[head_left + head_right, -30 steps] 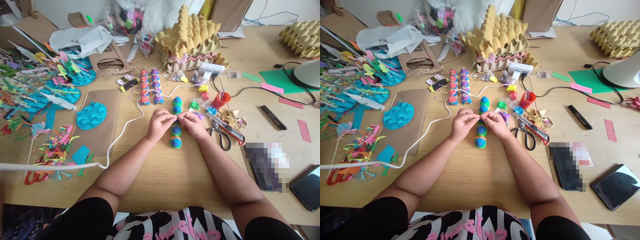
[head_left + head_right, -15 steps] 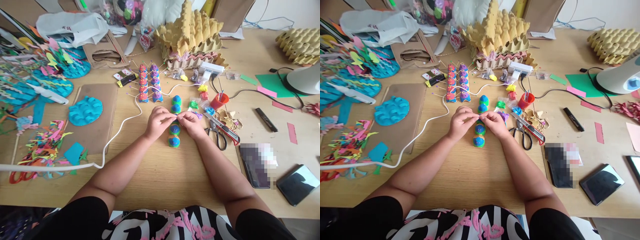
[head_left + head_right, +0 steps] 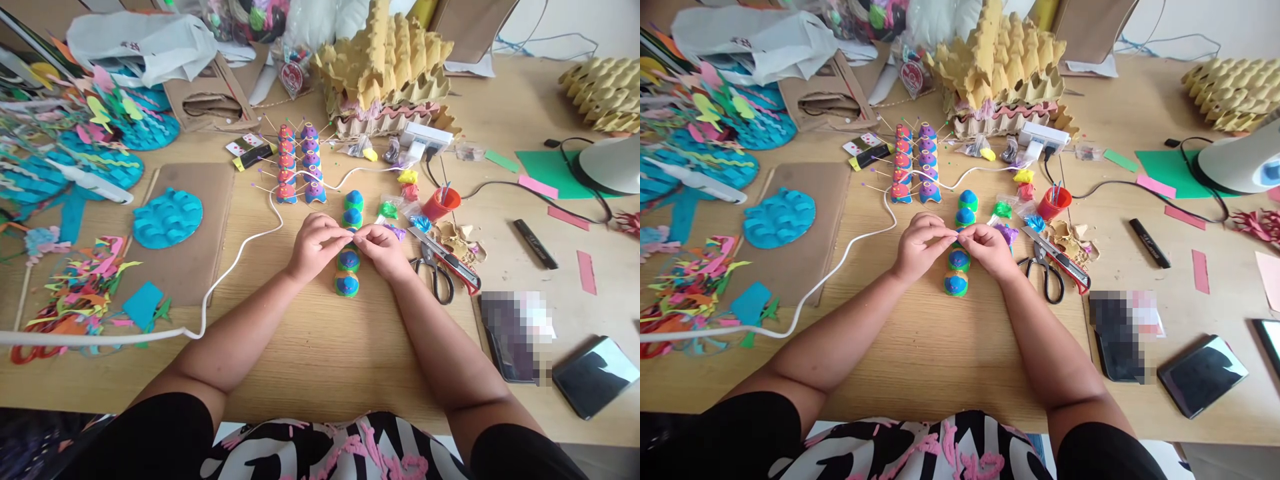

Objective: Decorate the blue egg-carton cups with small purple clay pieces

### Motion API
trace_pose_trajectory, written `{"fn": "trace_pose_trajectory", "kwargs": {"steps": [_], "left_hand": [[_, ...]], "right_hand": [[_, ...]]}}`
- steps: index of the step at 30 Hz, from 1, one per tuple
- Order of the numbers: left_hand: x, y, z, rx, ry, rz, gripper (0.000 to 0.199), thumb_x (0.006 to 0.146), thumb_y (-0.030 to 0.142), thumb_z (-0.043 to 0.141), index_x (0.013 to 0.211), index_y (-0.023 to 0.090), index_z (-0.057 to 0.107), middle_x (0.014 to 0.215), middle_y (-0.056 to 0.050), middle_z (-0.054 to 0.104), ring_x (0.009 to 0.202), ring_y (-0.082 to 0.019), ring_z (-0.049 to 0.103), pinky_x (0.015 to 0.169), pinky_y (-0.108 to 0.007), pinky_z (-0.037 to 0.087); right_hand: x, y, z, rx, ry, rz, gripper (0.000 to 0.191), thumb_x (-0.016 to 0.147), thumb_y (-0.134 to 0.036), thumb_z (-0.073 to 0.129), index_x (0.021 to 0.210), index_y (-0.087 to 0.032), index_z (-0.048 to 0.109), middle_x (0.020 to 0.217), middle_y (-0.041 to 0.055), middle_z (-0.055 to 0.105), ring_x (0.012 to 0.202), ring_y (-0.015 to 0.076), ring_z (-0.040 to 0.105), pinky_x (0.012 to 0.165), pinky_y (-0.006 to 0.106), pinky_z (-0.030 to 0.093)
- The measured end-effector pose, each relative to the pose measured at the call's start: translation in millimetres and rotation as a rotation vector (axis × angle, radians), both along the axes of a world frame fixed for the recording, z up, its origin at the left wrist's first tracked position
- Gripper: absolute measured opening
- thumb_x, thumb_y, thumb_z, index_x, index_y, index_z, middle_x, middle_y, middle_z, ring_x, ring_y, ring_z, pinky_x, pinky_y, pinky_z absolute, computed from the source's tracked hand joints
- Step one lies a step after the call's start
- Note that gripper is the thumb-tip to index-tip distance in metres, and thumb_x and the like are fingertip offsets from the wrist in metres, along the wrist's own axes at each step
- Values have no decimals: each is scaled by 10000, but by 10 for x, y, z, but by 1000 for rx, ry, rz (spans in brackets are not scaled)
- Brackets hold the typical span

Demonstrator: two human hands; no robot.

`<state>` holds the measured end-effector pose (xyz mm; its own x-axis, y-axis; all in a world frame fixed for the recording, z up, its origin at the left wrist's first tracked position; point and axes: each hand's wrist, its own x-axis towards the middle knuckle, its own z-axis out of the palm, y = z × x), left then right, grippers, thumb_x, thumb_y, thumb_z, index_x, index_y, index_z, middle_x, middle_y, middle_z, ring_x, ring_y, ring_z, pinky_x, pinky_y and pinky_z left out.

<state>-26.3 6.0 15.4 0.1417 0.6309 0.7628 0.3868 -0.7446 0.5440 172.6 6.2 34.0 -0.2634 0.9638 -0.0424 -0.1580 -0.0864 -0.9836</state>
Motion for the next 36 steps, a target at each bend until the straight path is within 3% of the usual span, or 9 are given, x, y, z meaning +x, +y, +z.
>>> {"fn": "trace_pose_trajectory", "kwargs": {"steps": [12,18,29,36], "left_hand": [[-19,-1,9,-62,46,35,203,1091,422,755,1014,291,889,901,-19,781,958,-192,719,958,-393,602],[-26,-2,7,3,54,25,120,1083,341,775,1062,288,880,924,-9,786,965,-181,717,964,-376,596],[-45,-9,0,-88,124,59,262,1104,480,724,1036,286,885,932,-28,772,1005,-203,712,981,-404,606],[-36,-25,8,-110,106,45,231,1099,460,738,1050,283,878,954,-25,781,1017,-205,711,994,-405,600]], "right_hand": [[15,9,14,22,-17,-5,567,636,-686,1036,759,-211,752,724,-10,718,687,116,585,681,272,527],[4,13,-8,14,-5,-17,608,626,-747,1021,783,-211,781,795,14,767,743,129,628,710,276,543],[1,10,12,29,-7,1,593,638,-726,1025,814,-212,788,785,8,743,733,131,599,685,272,518],[-1,-2,36,14,23,-4,536,662,-644,1043,801,-203,773,724,-17,675,677,109,526,662,267,484]]}}
